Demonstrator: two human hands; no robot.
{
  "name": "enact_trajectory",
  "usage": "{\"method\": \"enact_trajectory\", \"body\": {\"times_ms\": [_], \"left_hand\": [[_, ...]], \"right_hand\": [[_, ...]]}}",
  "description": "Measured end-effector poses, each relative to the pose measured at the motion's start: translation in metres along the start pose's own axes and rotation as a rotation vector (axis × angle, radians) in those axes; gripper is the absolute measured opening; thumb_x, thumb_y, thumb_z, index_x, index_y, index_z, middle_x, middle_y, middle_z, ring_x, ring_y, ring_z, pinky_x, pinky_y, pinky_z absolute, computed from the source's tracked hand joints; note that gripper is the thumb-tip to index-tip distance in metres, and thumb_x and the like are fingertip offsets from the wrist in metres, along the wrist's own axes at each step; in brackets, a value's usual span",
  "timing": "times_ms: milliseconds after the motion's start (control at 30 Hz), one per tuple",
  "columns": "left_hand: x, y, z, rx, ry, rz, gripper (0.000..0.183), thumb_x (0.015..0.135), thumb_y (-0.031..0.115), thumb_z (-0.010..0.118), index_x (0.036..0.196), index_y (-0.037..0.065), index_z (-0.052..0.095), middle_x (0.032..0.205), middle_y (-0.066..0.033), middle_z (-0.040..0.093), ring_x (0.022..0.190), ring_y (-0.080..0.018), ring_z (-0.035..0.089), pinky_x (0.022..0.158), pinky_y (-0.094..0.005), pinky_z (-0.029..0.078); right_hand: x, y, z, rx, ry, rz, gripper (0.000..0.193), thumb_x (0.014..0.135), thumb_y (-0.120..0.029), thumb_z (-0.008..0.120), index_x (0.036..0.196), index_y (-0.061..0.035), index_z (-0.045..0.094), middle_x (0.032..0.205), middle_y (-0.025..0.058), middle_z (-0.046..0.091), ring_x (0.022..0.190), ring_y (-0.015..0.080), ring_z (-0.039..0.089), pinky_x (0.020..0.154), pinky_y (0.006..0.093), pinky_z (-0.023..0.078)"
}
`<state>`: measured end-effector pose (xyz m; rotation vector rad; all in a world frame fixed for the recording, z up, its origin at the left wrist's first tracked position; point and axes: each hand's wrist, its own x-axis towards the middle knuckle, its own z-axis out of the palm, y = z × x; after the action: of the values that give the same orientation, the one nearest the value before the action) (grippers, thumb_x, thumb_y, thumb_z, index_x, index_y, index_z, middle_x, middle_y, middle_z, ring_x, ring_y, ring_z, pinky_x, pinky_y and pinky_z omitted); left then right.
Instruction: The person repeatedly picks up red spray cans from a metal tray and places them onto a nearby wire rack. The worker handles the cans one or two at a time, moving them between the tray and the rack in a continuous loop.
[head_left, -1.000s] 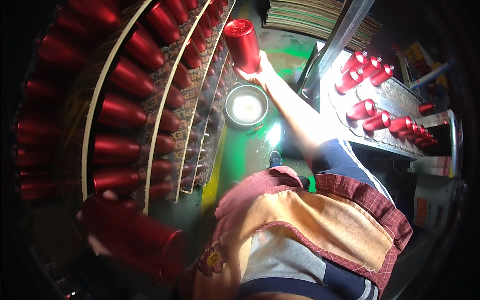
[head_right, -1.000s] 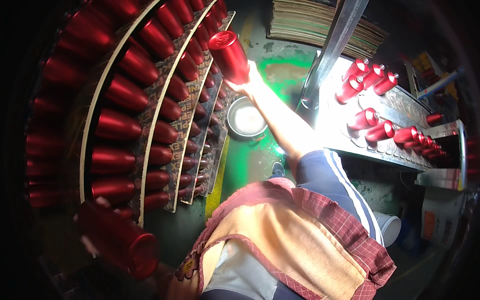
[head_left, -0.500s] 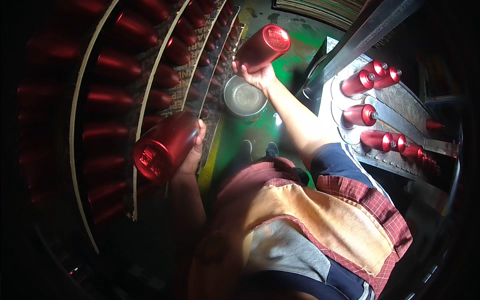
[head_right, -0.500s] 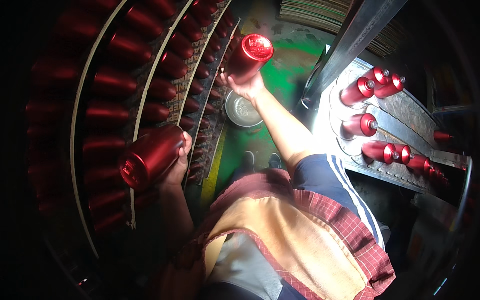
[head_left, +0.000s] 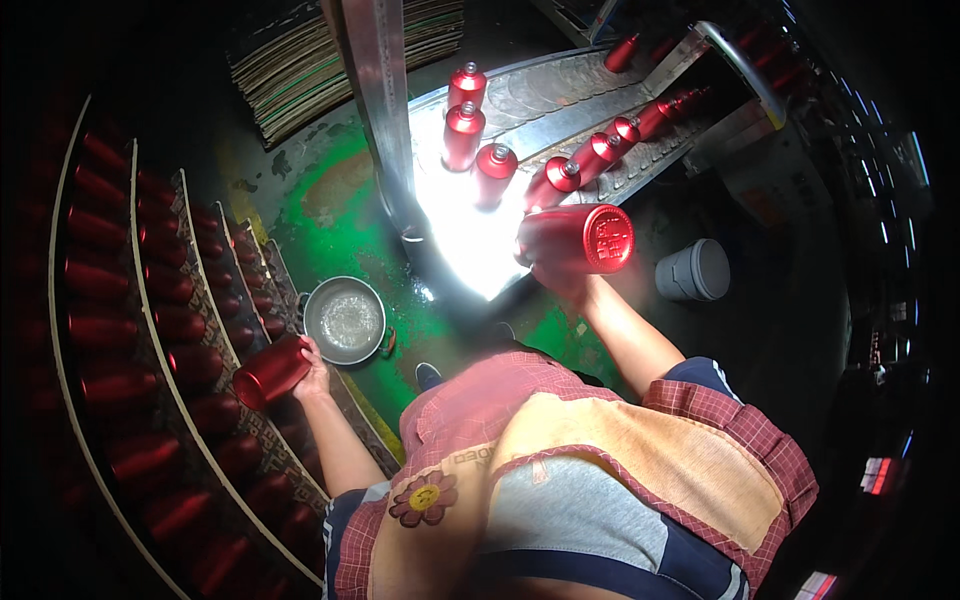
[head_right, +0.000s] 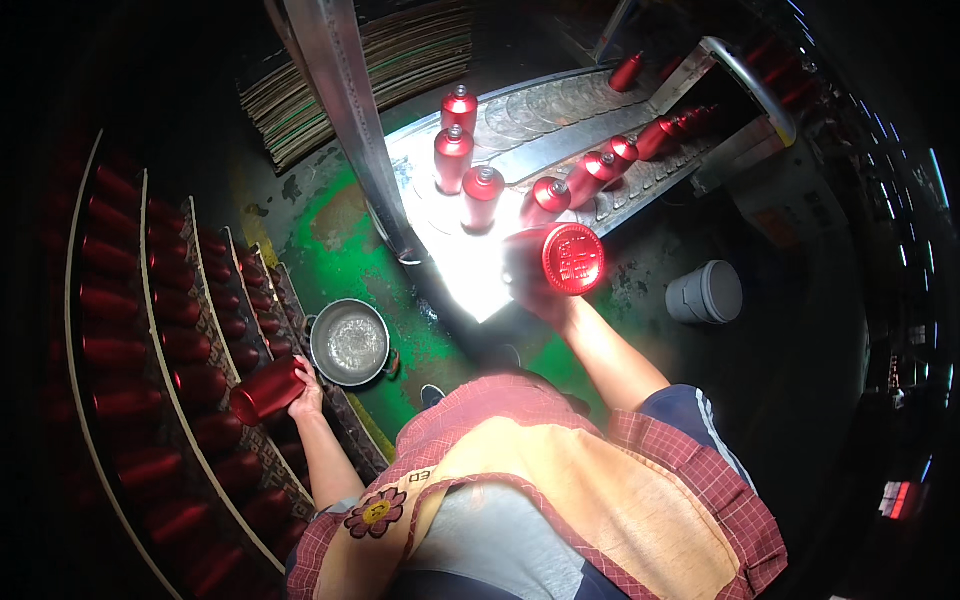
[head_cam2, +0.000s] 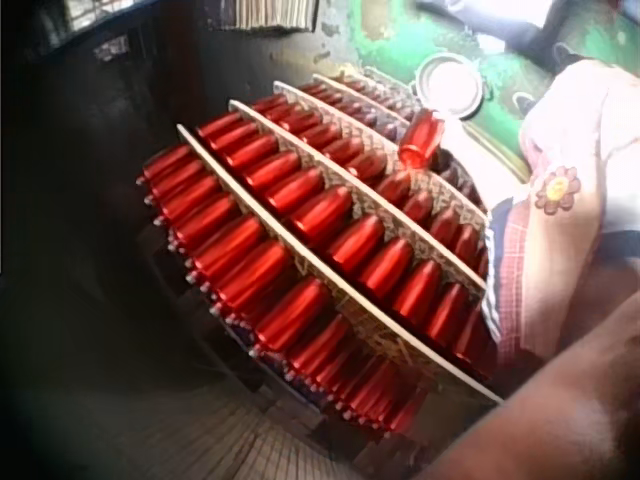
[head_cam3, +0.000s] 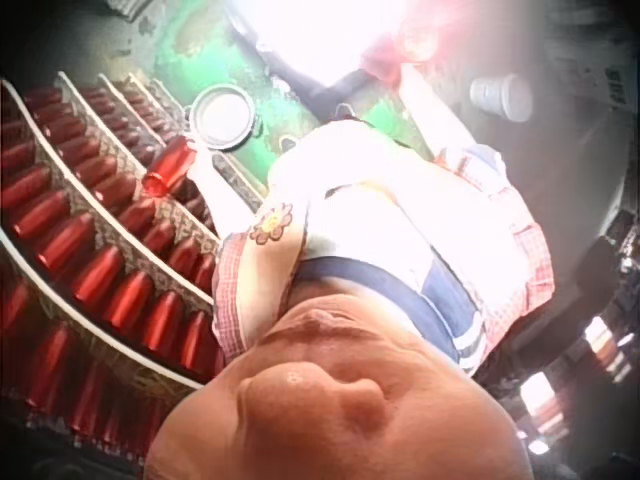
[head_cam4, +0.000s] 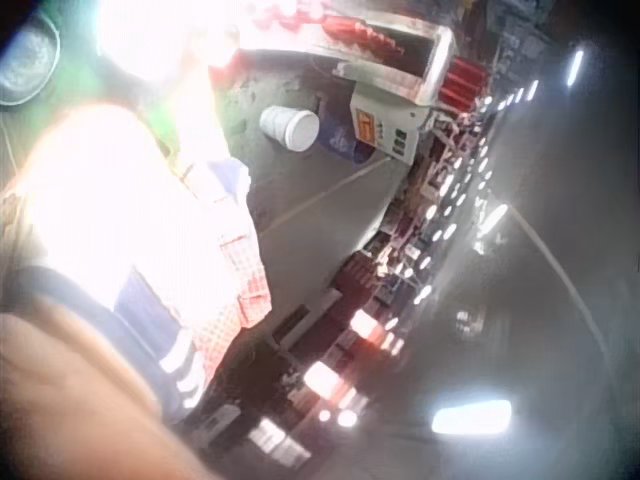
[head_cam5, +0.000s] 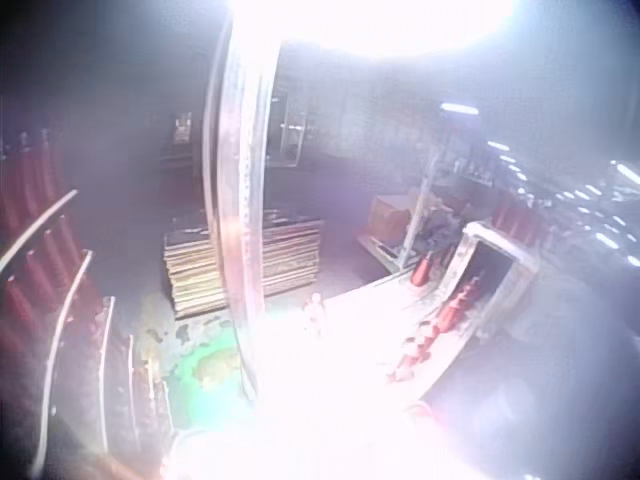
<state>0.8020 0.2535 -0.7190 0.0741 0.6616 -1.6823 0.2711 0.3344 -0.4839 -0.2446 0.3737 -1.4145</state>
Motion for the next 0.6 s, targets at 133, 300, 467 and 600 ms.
{"method": "enact_trajectory", "body": {"times_ms": [133,300,467,600], "left_hand": [[0.004,-0.006,-0.006,0.016,0.039,0.018,0.052,0.087,0.036,0.056,0.130,0.006,0.057,0.132,-0.0200,0.055,0.124,-0.0503,0.048,0.082,-0.0648,0.056],[-0.015,-0.069,-0.005,0.227,-0.079,0.064,0.058,0.090,0.033,0.057,0.140,0.006,0.049,0.146,-0.0180,0.047,0.136,-0.0503,0.037,0.099,-0.0665,0.045],[-0.047,-0.200,0.041,0.575,-0.329,0.272,0.053,0.096,0.040,0.059,0.138,0.008,0.051,0.140,-0.0130,0.054,0.140,-0.0330,0.039,0.114,-0.0550,0.036],[-0.079,-0.364,0.128,1.111,-0.206,0.769,0.048,0.093,0.046,0.059,0.132,0.017,0.054,0.117,-0.0139,0.066,0.102,-0.0330,0.066,0.083,-0.0501,0.060]], "right_hand": [[-0.018,-0.092,-0.007,-0.227,0.217,-0.507,0.026,0.095,-0.028,0.056,0.113,-0.0110,0.062,0.106,0.0045,0.066,0.096,0.0224,0.065,0.086,0.0375,0.055],[0.014,-0.259,0.034,-0.465,0.400,-0.858,0.044,0.092,-0.033,0.066,0.131,-0.0144,0.057,0.114,0.0076,0.066,0.112,0.0212,0.062,0.093,0.0410,0.054],[0.179,-0.342,0.030,-1.515,0.381,-1.251,0.045,0.075,-0.028,0.082,0.118,-0.0229,0.070,0.123,0.0075,0.058,0.117,0.0251,0.055,0.100,0.0385,0.048],[0.305,-0.325,-0.032,-1.906,0.398,-1.105,0.043,0.070,-0.022,0.082,0.110,-0.0321,0.074,0.132,0.0089,0.050,0.128,0.0310,0.041,0.105,0.0380,0.043]]}}
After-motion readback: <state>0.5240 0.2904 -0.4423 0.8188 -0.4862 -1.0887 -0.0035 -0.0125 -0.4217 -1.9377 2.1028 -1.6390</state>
